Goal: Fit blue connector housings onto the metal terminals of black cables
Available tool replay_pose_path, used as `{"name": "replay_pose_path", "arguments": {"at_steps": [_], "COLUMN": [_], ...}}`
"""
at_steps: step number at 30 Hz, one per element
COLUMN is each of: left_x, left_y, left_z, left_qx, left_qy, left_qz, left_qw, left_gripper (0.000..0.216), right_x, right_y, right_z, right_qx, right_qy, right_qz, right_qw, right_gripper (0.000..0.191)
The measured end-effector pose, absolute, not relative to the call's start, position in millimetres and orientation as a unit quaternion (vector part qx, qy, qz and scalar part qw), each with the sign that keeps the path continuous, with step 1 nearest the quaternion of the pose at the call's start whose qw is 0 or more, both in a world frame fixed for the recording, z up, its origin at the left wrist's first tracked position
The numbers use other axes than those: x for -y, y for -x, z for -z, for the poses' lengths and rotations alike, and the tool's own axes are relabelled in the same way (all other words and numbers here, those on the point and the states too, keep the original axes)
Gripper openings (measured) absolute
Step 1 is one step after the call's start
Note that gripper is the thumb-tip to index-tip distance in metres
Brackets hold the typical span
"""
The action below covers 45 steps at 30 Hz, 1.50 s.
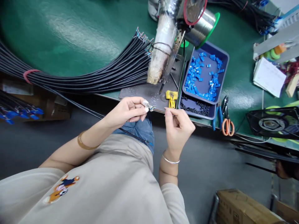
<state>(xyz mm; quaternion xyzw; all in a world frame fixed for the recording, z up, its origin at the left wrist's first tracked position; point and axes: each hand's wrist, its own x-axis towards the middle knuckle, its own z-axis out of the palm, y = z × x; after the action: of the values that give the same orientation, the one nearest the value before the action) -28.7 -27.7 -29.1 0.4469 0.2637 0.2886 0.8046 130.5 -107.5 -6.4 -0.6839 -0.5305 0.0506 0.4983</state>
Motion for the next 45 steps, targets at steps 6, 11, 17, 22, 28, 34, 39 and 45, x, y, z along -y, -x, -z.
{"name": "replay_pose_path", "arguments": {"at_steps": [6,11,17,22,28,34,39,45], "left_x": [26,30,25,22,19,17,19,28], "left_y": [19,15,19,19,23,24,23,12], "left_z": [31,27,17,17,19,23,24,28], "left_qx": [-0.287,-0.297,-0.262,-0.252,-0.229,-0.231,-0.226,-0.304], "left_qy": [-0.516,-0.623,-0.679,-0.655,-0.618,-0.618,-0.676,-0.611], "left_qz": [-0.351,-0.352,-0.28,-0.264,-0.234,-0.248,-0.253,-0.352], "left_qw": [0.727,0.632,0.626,0.661,0.714,0.709,0.655,0.64], "left_gripper": [0.021,0.022,0.034,0.036,0.039,0.031,0.02,0.012], "right_x": [103,101,98,95,94,94,93,95], "right_y": [-130,-137,-140,-138,-138,-140,-150,-138], "right_z": [16,21,29,31,30,28,31,27], "right_qx": [0.536,0.524,0.502,0.487,0.5,0.496,0.498,0.442], "right_qy": [0.675,0.651,0.619,0.624,0.609,0.601,0.548,0.644], "right_qz": [-0.129,-0.202,-0.292,-0.299,-0.298,-0.319,-0.437,-0.248], "right_qw": [0.49,0.511,0.528,0.533,0.539,0.54,0.51,0.573], "right_gripper": [0.012,0.013,0.012,0.01,0.009,0.009,0.012,0.01]}}
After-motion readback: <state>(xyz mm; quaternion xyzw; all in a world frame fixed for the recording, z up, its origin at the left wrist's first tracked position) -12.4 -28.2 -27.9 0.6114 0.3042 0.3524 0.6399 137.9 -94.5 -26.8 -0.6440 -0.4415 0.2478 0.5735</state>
